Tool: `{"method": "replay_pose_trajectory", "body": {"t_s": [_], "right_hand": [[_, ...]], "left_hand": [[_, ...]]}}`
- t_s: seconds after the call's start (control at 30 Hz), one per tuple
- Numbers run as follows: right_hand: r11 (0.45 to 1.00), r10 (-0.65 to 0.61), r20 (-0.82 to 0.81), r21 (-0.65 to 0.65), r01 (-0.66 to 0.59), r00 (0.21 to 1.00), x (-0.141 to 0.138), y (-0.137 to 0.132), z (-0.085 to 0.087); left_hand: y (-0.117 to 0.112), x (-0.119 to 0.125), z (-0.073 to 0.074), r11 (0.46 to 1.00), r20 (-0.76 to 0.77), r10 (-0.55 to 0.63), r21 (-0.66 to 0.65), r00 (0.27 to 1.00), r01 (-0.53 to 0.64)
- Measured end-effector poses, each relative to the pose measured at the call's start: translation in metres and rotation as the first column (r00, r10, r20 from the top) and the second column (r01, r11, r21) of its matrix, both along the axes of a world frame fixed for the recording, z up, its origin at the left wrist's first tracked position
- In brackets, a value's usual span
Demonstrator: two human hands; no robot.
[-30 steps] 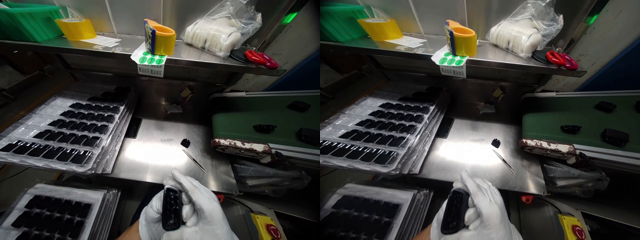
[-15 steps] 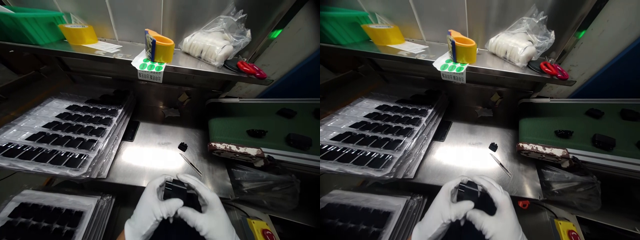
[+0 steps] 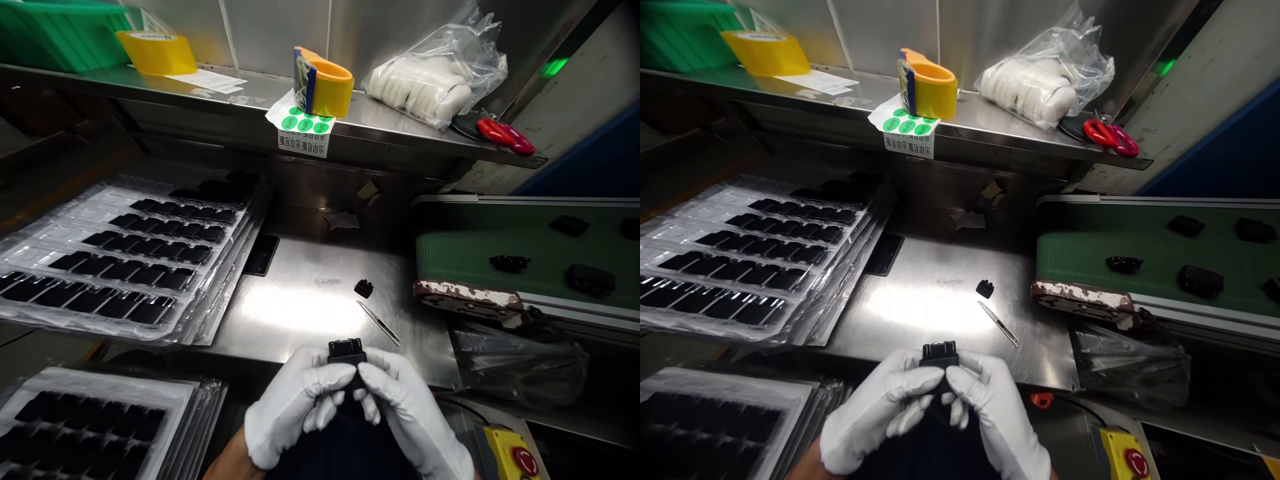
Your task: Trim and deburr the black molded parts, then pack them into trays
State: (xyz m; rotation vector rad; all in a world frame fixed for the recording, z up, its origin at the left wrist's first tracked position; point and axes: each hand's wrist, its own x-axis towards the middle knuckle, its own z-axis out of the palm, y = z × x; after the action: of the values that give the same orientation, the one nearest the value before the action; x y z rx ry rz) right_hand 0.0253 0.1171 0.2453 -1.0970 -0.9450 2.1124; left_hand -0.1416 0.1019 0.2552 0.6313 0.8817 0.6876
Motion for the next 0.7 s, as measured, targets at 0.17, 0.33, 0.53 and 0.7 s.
{"method": "replay_pose_trajectory", "body": {"t_s": [0.17, 0.33, 0.53, 0.7], "right_hand": [[0.999, 0.028, 0.01, 0.034, -0.029, 1.0, 0.003, 0.002, 0.005], [0.965, -0.023, 0.121, 0.26, -0.009, 0.992, 0.012, 0.003, 0.01], [0.826, -0.092, 0.091, 0.564, 0.025, 0.992, 0.014, -0.002, 0.015], [0.798, -0.079, -0.019, 0.598, 0.075, 0.997, 0.009, -0.002, 0.021]], "left_hand": [[-0.003, 0.005, 0.007, 0.999, -0.045, 0.019, 0.046, 0.999, -0.017], [-0.013, 0.007, 0.009, 0.837, -0.222, 0.272, 0.535, 0.936, -0.116], [-0.016, 0.004, 0.003, 0.301, -0.165, 0.604, 0.953, 0.78, -0.031], [-0.015, 0.004, 0.012, 0.226, -0.197, 0.669, 0.972, 0.717, 0.056]]}}
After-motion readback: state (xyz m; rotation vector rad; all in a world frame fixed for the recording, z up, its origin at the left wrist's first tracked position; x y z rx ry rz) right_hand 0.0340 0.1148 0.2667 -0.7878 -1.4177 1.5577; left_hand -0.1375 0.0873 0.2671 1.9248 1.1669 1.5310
